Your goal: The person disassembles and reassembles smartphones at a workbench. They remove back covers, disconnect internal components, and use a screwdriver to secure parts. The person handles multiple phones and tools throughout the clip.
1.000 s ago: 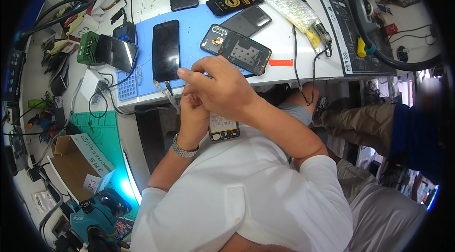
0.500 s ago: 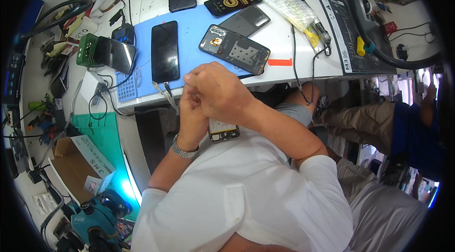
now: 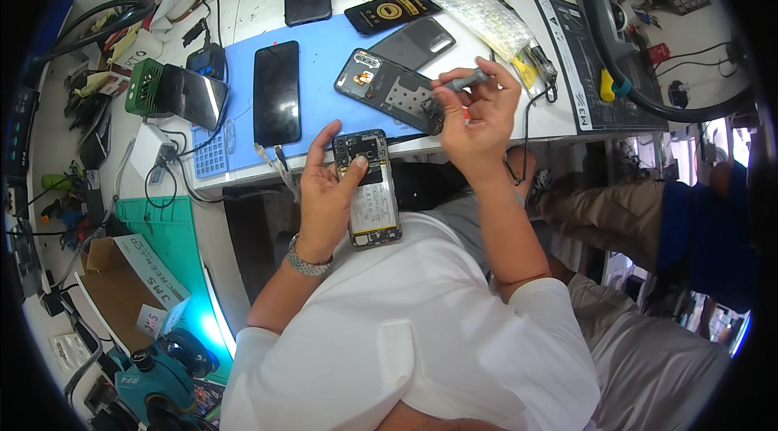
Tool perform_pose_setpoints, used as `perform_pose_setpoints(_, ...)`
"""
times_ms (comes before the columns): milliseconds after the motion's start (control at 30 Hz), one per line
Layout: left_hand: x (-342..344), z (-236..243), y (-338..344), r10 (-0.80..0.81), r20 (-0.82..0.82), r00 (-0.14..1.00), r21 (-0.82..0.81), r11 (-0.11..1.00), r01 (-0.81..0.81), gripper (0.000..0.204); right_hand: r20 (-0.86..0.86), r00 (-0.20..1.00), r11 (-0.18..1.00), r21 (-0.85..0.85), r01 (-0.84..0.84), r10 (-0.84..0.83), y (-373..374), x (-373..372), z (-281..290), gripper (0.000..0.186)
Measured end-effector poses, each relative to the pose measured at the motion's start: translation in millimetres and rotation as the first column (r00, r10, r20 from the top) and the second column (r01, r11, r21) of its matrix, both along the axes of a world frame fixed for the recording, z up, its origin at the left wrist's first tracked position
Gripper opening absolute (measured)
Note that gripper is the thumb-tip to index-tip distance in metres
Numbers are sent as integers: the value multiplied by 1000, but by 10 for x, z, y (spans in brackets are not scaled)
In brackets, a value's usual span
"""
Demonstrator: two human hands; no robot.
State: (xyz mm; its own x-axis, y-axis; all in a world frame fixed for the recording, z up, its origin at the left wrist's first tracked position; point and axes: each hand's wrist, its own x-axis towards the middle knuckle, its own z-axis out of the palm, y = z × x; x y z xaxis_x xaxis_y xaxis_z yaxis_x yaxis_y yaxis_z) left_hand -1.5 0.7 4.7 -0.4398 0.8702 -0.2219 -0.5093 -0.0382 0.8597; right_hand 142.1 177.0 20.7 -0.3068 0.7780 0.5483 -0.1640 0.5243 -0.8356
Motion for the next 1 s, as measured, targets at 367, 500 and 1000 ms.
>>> perform_pose_setpoints(367,15,42,19,12,30,999,18,1000,-13,67,-18,998,996,-68,63,-65,190,167,-156,57)
perform_pose_setpoints(500,10,24,17,9,28,1000,18,1000,-10,67,-38,998,996,-67,52,-55,214,143,-178,57)
perform_pose_setpoints(1000,5,34,-7,0,38,999,24,1000,-1,67,-90,990,976,-176,-127,112,-289,-46,-80,66)
